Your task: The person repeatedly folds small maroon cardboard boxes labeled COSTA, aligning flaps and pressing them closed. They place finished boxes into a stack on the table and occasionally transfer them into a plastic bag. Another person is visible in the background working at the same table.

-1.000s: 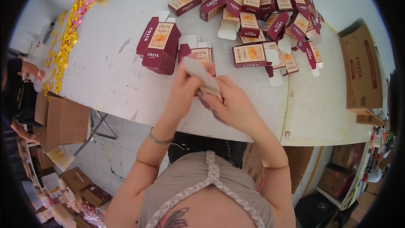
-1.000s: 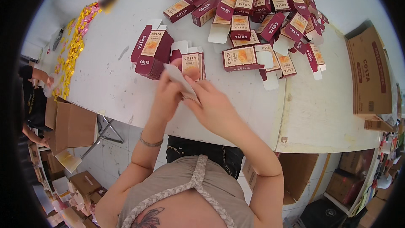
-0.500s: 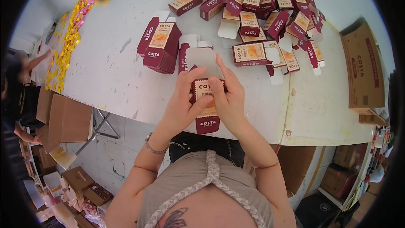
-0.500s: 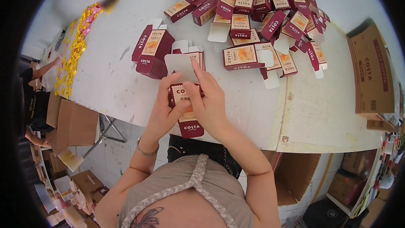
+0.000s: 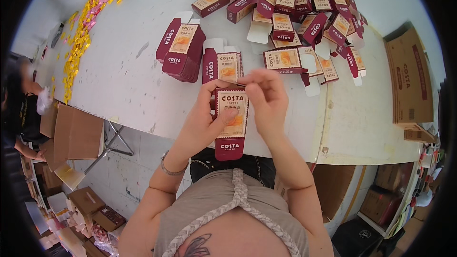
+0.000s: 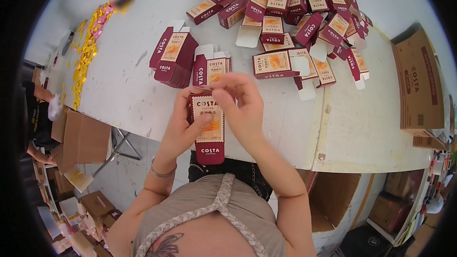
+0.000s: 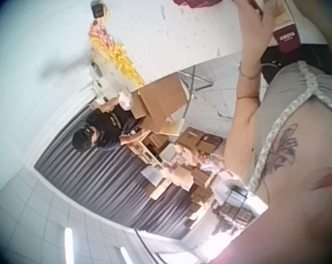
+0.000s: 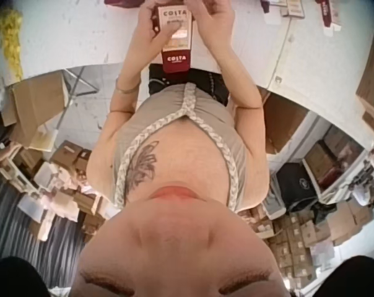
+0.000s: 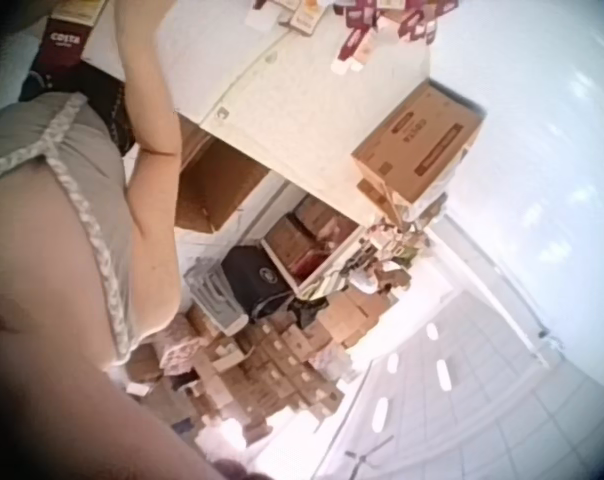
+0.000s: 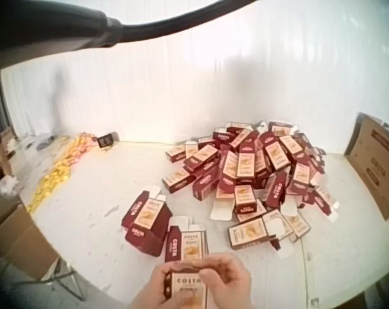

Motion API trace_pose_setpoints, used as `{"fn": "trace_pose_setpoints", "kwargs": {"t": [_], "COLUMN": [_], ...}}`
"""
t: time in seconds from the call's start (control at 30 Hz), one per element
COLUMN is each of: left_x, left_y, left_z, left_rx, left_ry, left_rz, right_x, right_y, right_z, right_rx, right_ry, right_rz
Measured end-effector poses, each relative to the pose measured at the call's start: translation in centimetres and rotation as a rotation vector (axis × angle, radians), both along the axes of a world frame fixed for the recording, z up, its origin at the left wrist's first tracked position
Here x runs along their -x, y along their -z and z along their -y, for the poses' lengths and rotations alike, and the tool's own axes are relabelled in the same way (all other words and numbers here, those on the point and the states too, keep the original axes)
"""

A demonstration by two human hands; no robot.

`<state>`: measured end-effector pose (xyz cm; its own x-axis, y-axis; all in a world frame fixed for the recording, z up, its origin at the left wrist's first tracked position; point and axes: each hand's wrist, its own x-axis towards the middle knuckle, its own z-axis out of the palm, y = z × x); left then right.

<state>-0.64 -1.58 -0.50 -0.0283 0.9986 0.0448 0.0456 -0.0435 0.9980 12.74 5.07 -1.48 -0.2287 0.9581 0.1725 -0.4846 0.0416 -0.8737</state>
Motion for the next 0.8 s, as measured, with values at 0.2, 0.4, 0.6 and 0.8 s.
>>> {"fn": "trace_pose_setpoints", "kwargs": {"t": [0.2,0.4,0.6,0.8], "left_x": [1.2,1.4,1.9,3.1], "left_y": [1.0,-0.4,1.5,3.4], "left_z": [0.4,0.7,1.0,0.0], "left_rx": [-0.206,-0.100,-0.133,-0.227], "left_ry": [0.009,0.071,0.072,-0.202], "left_rz": [-0.183,-0.164,-0.047,0.004], "right_x": [-1.8,-2.1,-2.5,-2.9], "right_y": [-2.2,-1.8,-2.1,-2.3], "right_z": [-2.0,-1.7,0.0,-4.7], "right_rx": [0.144,0.064,-0.117,0.102], "right_ry": [-0.365,-0.354,-0.328,-0.187], "right_rz": [0.173,0.224,0.367,0.524]}}
